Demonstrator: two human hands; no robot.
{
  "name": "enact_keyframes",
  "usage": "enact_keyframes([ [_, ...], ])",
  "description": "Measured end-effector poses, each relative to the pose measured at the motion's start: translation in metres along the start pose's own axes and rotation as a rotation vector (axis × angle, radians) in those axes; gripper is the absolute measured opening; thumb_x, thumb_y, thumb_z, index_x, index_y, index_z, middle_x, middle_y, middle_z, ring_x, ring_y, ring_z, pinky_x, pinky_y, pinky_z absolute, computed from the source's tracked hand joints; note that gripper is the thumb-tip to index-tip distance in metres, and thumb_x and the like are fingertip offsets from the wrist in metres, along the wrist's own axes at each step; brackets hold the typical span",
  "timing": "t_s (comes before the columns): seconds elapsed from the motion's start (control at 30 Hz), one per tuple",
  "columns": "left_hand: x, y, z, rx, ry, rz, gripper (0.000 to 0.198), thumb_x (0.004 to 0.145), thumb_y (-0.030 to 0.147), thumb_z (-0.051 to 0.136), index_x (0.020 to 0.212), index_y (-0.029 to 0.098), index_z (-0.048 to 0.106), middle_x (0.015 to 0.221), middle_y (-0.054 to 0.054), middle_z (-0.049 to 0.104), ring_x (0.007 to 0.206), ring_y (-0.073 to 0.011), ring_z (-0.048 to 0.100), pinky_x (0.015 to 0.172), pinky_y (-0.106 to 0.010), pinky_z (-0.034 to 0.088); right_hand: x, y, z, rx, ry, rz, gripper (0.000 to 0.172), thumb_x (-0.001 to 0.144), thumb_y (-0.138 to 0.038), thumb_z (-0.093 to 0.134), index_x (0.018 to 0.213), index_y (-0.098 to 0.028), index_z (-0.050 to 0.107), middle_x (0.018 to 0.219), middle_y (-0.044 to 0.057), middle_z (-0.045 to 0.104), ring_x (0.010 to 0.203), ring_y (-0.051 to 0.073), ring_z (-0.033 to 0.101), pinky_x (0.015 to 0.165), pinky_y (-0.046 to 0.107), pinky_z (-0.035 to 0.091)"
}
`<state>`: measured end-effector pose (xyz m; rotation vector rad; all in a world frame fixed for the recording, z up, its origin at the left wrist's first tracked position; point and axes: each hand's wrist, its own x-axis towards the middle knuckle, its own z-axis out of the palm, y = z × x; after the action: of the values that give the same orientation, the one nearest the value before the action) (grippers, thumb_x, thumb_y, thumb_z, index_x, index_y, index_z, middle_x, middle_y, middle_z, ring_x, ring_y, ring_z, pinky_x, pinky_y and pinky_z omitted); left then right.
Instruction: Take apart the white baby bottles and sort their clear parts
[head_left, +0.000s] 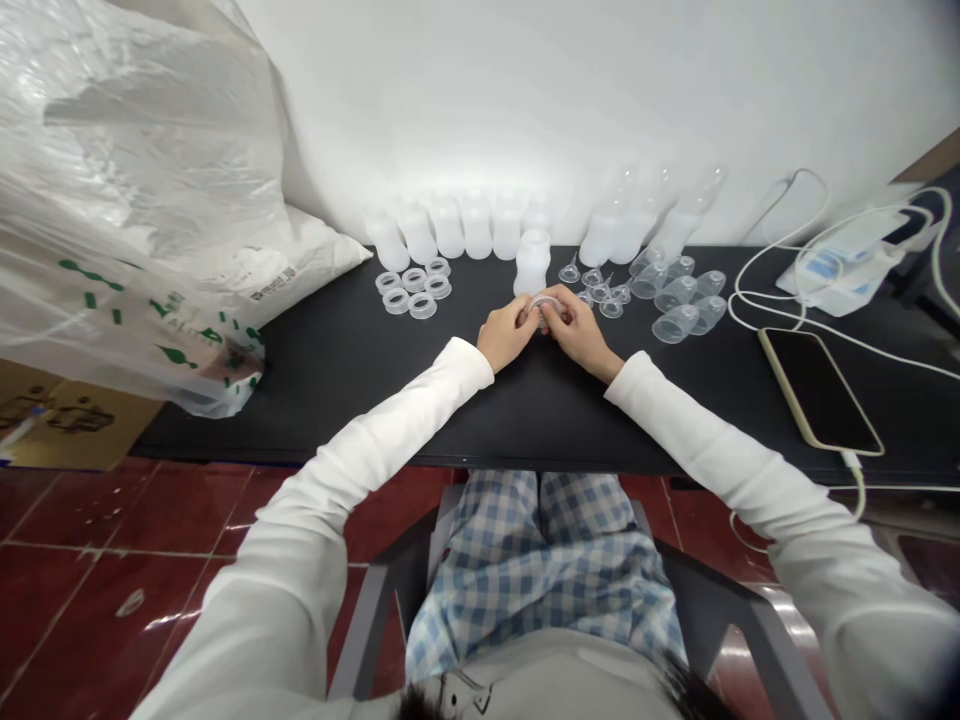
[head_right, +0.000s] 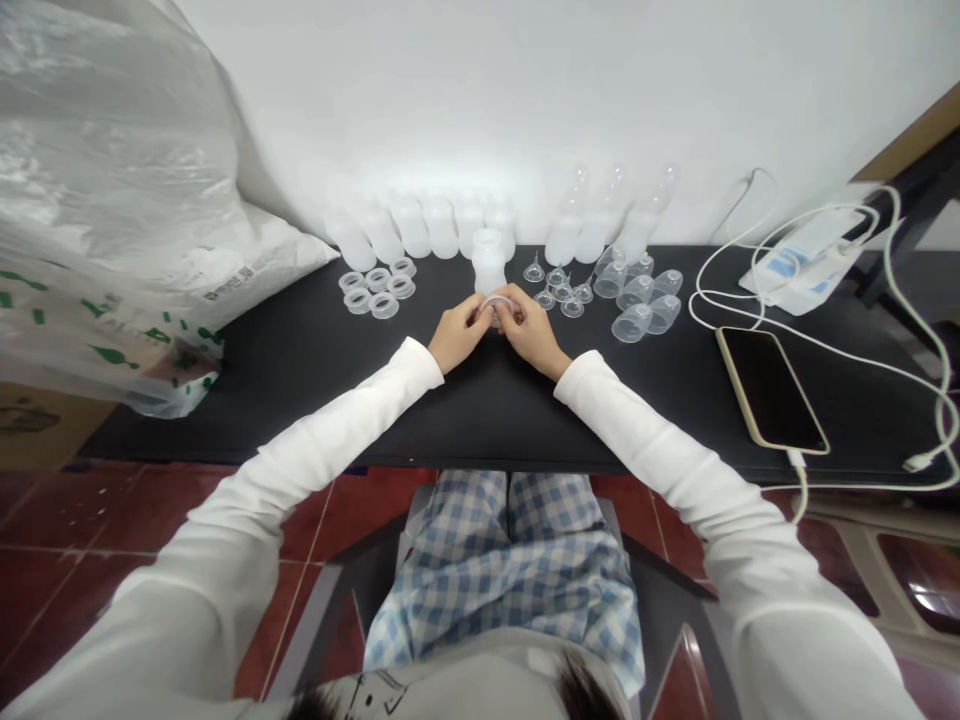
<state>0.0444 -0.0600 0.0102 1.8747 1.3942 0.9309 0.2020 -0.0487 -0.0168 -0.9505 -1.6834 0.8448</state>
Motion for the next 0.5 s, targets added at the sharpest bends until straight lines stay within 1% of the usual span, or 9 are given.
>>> enact_keyframes([
  [0.1, 0.001, -0.002, 0.0, -0.002, 0.012, 0.008, 0.036, 0.1, 0.024, 0.06, 0.072, 0.022, 0.038, 0.063, 0.004, 0.046, 0.065, -0.0142, 0.046, 0.068, -0.028, 0.032, 0.0, 0.0, 0.0, -0.017, -0.001, 0.009, 0.048, 0.096, -0.073, 0.058, 0.097, -0.025, 0.058, 0.08, 0.0, 0.063, 0.063, 0.015, 0.054, 0.066, 0.034, 0.053],
  [0.2, 0.003, -0.006, 0.0, -0.012, 0.036, 0.035, 0.036, 0.1, 0.024, 0.059, 0.071, 0.022, 0.038, 0.062, 0.004, 0.045, 0.064, -0.0139, 0.046, 0.067, -0.028, 0.031, -0.001, 0.0, 0.001, -0.029, -0.019, 0.01, 0.051, 0.097, -0.076, 0.053, 0.103, -0.025, 0.057, 0.085, 0.001, 0.065, 0.066, 0.015, 0.057, 0.071, 0.036, 0.055],
  [0.27, 0.005, -0.009, 0.0, -0.018, 0.04, 0.05, 0.036, 0.1, 0.024, 0.06, 0.071, 0.022, 0.038, 0.062, 0.004, 0.046, 0.064, -0.0138, 0.047, 0.066, -0.028, 0.031, -0.003, 0.0, 0.001, -0.047, -0.027, 0.008, 0.052, 0.099, -0.076, 0.05, 0.106, -0.025, 0.056, 0.085, 0.001, 0.066, 0.068, 0.016, 0.059, 0.075, 0.036, 0.056],
  [0.4, 0.006, -0.012, -0.001, -0.045, -0.017, 0.039, 0.032, 0.102, 0.027, 0.057, 0.075, 0.023, 0.041, 0.064, 0.004, 0.05, 0.064, -0.0143, 0.05, 0.068, -0.028, 0.034, -0.005, -0.003, -0.002, -0.11, -0.046, 0.01, 0.049, 0.103, -0.071, 0.046, 0.11, -0.024, 0.057, 0.079, 0.0, 0.065, 0.069, 0.016, 0.06, 0.08, 0.037, 0.055],
  [0.5, 0.006, -0.013, -0.002, -0.065, -0.073, 0.02, 0.027, 0.103, 0.031, 0.056, 0.079, 0.024, 0.044, 0.067, 0.003, 0.055, 0.065, -0.0151, 0.054, 0.071, -0.028, 0.039, -0.006, -0.006, -0.004, -0.115, -0.047, 0.017, 0.049, 0.103, -0.07, 0.046, 0.11, -0.024, 0.058, 0.082, 0.0, 0.066, 0.07, 0.016, 0.06, 0.079, 0.036, 0.054],
])
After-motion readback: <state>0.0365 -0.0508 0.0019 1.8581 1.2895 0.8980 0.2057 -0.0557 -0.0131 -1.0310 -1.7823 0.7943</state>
